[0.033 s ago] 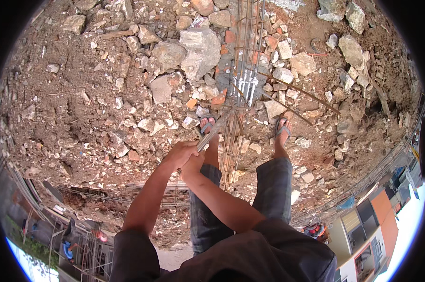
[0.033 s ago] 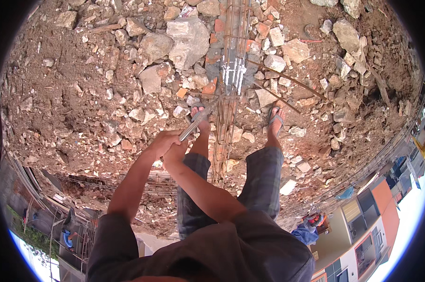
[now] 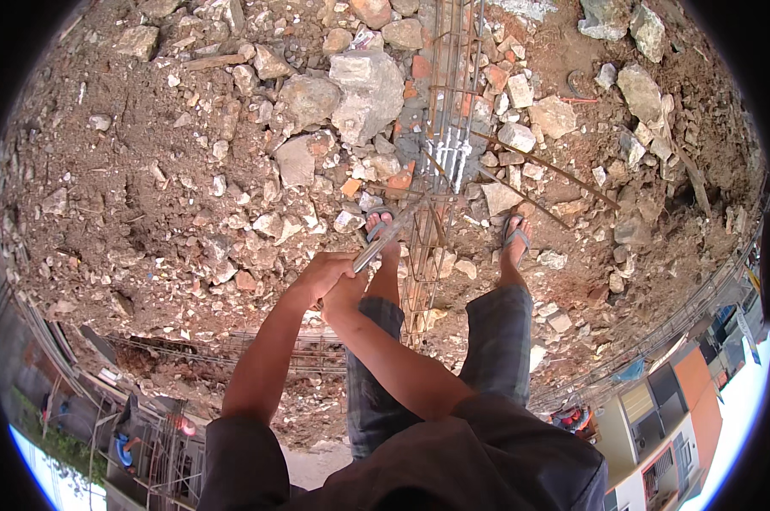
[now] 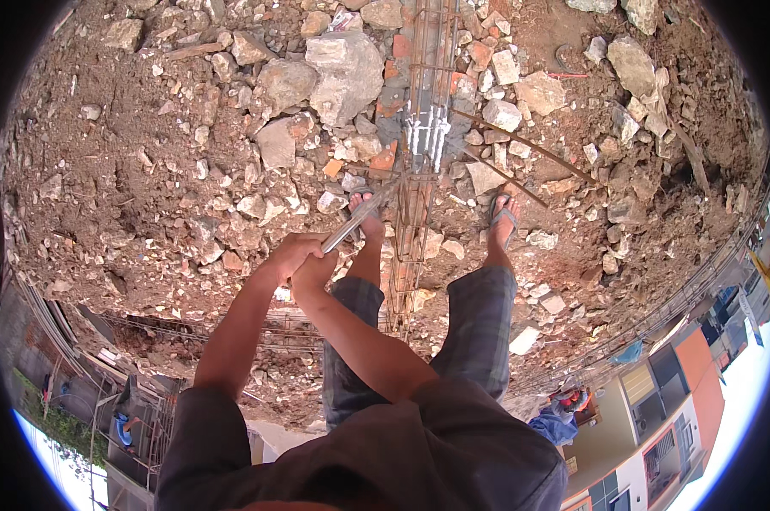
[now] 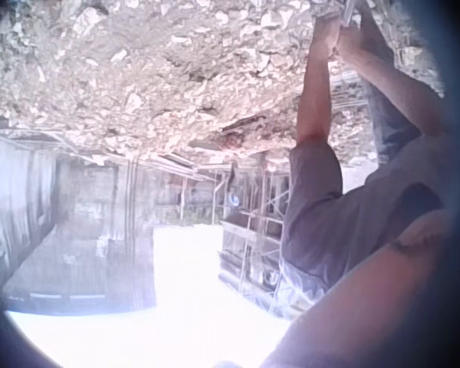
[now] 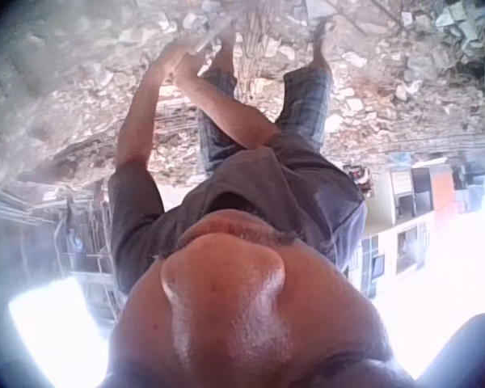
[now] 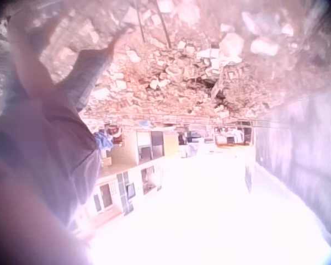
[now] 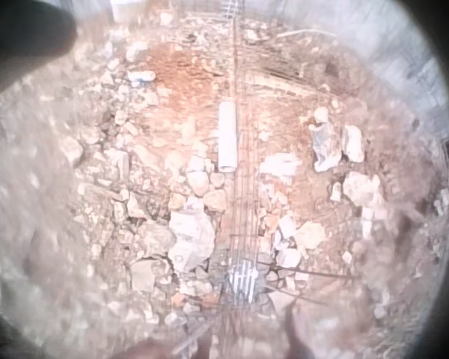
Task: The person lifts and positions a vertical rebar cage with assistance from another worker, then uses a metal bar to adjust and align horizontal rebar elements on the ground. The person repeatedly strikes and shifts the rebar to align it with the cage structure.
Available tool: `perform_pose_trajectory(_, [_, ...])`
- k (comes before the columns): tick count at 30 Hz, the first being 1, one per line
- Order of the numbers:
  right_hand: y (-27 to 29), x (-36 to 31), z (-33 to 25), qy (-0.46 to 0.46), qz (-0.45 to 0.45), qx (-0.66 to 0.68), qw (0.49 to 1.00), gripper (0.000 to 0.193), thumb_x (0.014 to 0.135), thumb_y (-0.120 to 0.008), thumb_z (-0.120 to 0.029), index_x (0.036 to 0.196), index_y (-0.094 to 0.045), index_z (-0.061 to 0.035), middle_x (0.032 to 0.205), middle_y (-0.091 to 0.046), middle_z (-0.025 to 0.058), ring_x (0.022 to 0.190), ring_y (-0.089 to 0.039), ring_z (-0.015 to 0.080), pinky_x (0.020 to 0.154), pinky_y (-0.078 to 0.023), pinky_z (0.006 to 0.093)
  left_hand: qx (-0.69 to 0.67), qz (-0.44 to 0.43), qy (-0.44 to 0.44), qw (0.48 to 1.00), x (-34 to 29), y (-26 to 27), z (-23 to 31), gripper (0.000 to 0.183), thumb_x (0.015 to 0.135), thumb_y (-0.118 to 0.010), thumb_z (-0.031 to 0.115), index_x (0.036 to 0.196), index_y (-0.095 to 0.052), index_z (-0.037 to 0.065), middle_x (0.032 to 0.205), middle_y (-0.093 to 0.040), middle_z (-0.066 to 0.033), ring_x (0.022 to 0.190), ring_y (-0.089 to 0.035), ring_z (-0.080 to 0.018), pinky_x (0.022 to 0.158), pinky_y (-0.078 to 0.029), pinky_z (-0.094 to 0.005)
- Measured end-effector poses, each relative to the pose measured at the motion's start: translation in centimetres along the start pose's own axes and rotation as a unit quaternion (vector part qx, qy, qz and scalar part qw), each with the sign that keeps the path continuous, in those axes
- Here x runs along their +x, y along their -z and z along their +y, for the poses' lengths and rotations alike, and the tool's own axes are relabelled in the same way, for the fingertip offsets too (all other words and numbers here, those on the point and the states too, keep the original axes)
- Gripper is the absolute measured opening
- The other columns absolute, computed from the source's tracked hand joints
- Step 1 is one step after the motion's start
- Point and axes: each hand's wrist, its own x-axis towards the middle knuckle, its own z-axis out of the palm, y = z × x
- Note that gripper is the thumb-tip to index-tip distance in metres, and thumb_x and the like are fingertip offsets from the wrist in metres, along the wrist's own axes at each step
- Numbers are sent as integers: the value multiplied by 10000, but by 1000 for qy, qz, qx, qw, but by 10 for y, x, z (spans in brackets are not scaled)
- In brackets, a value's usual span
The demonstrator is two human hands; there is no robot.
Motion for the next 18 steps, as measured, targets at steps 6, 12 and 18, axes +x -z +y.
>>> perform_pose_trajectory(6, [-58, 8, 18, 83, 77, -115, 987, 311, 953, -605, -55, 1221, -483, 46, 1087, -650, 208, 1006, -673, 322, 854, -520, 419, 51, 44, -48, 997, 47, 59, -21, 248, 800, -638, 79, 978, -790, 0, 922, -756, -87, 808, -659, -148, 777, -537, -291])
perform_pose_trajectory(12, [-34, 11, 29, 97, 67, -106, 987, 383, 966, -588, -90, 1286, -456, 75, 1160, -631, 245, 1056, -661, 350, 903, -506, 431, -133, 70, -26, 988, 25, 40, -34, 304, 923, -618, 132, 1153, -738, -27, 1031, -743, -101, 931, -678, -178, 897, -536, -310])
perform_pose_trajectory(18, [2, 14, 16, 88, 39, -190, 977, 401, 922, -629, -78, 1256, -492, 96, 1051, -647, 205, 941, -680, 294, 820, -537, 404, -194, 150, -100, 964, -18, -10, -38, 385, 956, -633, 207, 1279, -683, 5, 1145, -696, -61, 1052, -623, -144, 964, -487, -279])
